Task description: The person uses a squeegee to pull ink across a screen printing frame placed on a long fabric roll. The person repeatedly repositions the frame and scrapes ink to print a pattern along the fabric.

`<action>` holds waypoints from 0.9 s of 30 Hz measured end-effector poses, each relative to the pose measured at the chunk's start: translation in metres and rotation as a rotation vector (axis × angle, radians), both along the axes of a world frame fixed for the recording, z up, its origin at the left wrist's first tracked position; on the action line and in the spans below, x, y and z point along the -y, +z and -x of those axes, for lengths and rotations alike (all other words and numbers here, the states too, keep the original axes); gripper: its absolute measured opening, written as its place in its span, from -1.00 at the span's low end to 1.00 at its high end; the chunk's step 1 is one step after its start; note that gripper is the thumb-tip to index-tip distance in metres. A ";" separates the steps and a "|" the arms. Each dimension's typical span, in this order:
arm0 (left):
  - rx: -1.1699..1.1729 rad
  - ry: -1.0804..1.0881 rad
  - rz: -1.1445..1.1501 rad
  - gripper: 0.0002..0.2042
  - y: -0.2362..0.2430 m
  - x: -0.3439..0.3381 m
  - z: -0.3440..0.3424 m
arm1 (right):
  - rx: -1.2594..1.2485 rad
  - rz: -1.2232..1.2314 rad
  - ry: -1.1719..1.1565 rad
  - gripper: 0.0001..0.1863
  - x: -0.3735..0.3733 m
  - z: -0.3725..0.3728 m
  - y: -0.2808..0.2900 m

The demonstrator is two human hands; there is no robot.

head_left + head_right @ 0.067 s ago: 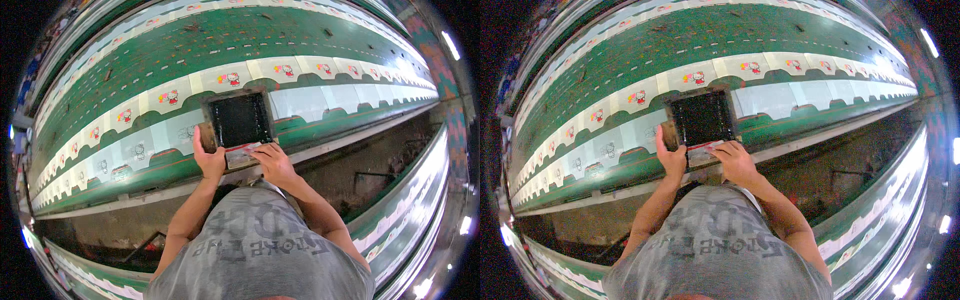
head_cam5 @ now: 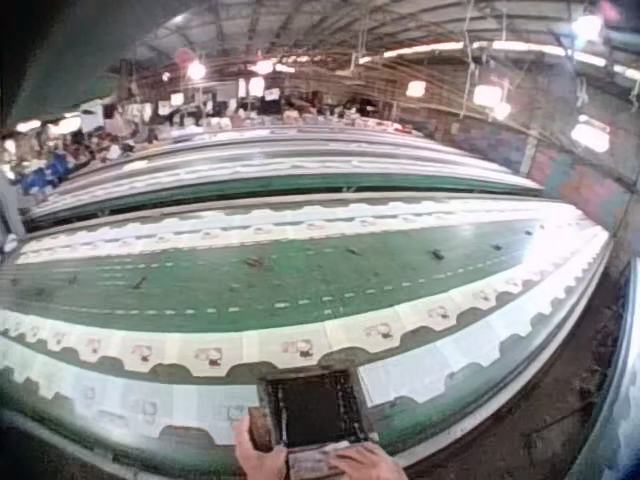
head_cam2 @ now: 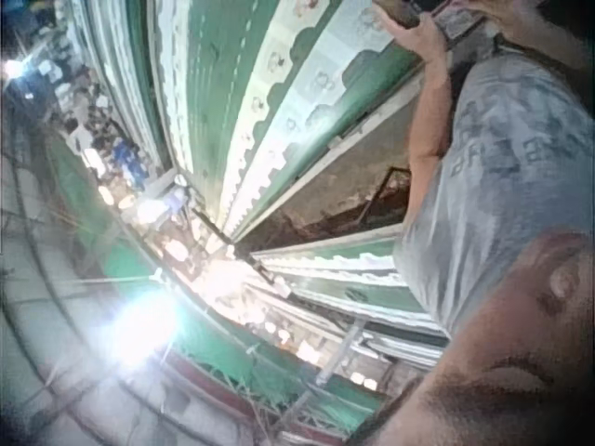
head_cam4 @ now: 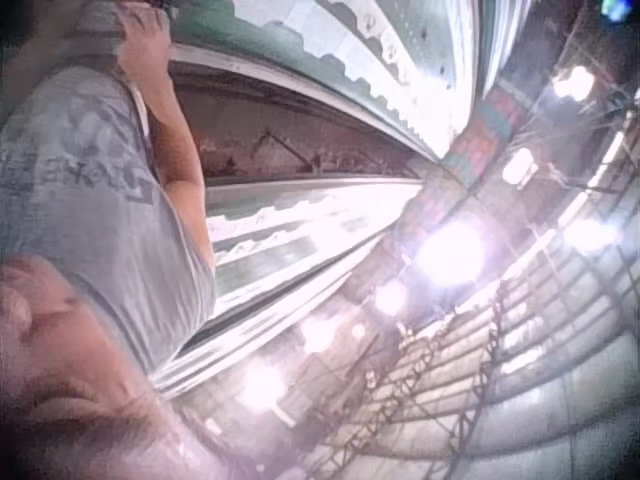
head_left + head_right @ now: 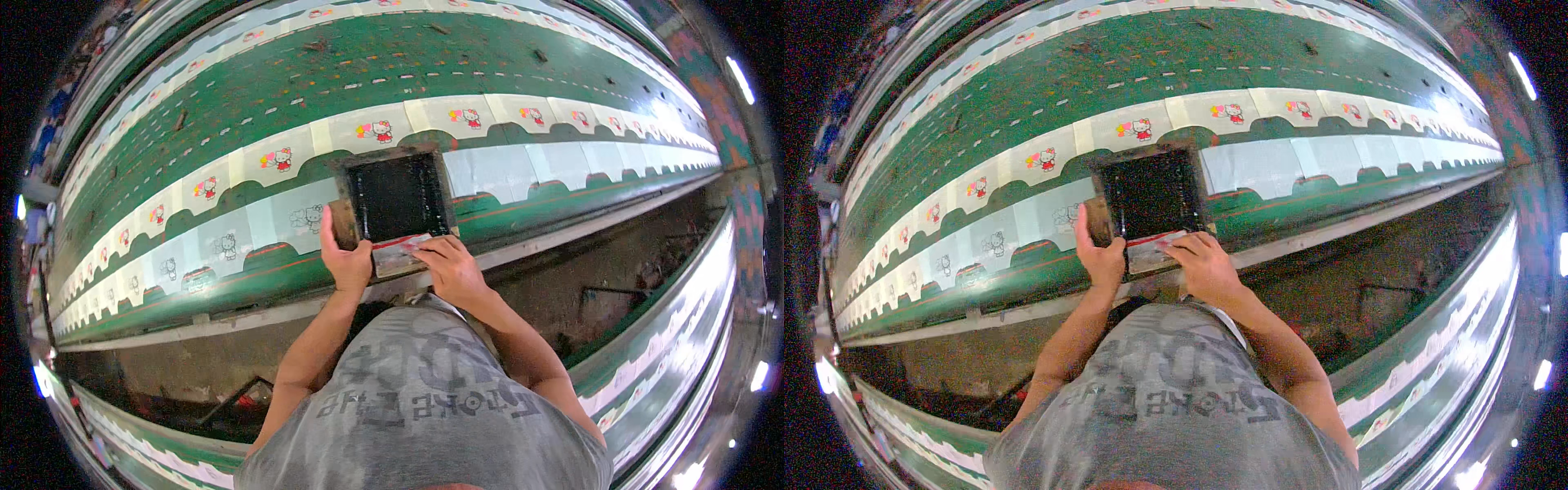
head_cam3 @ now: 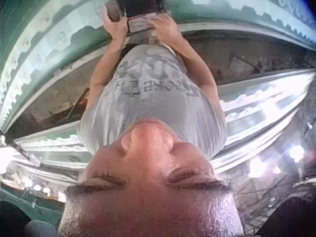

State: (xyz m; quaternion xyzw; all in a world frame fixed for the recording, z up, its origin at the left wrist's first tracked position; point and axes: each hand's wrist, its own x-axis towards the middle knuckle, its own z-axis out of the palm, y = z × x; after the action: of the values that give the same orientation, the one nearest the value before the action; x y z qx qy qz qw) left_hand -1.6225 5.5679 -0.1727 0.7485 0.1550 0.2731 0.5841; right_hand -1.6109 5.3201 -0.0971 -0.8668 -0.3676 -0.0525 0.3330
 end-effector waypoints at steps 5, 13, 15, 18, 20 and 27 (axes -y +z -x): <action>-0.033 0.027 0.084 -0.03 -0.003 0.039 -0.015 | 0.029 0.081 0.068 -0.50 0.044 -0.022 -0.005; -0.053 0.032 0.166 -0.02 -0.003 0.047 -0.035 | 0.115 0.218 0.223 -0.56 0.036 -0.056 0.008; -0.060 0.030 0.172 -0.01 -0.005 0.046 -0.033 | 0.107 0.277 0.257 -0.56 0.034 -0.060 0.008; -0.092 0.036 0.151 -0.01 0.002 0.046 -0.034 | 0.072 0.325 0.314 -0.56 0.035 -0.073 0.010; -0.102 0.038 0.143 -0.01 0.001 0.047 -0.033 | 0.042 0.345 0.363 -0.56 0.033 -0.084 0.017; -0.129 0.026 0.182 -0.04 -0.006 0.044 -0.032 | -0.111 0.463 0.453 -0.52 0.023 -0.110 0.029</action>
State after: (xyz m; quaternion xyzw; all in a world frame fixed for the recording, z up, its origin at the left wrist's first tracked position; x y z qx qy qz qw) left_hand -1.5904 5.5234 -0.1790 0.7064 0.2258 0.2167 0.6349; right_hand -1.5009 5.2971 -0.0684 -0.8173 -0.5344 0.1550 0.1499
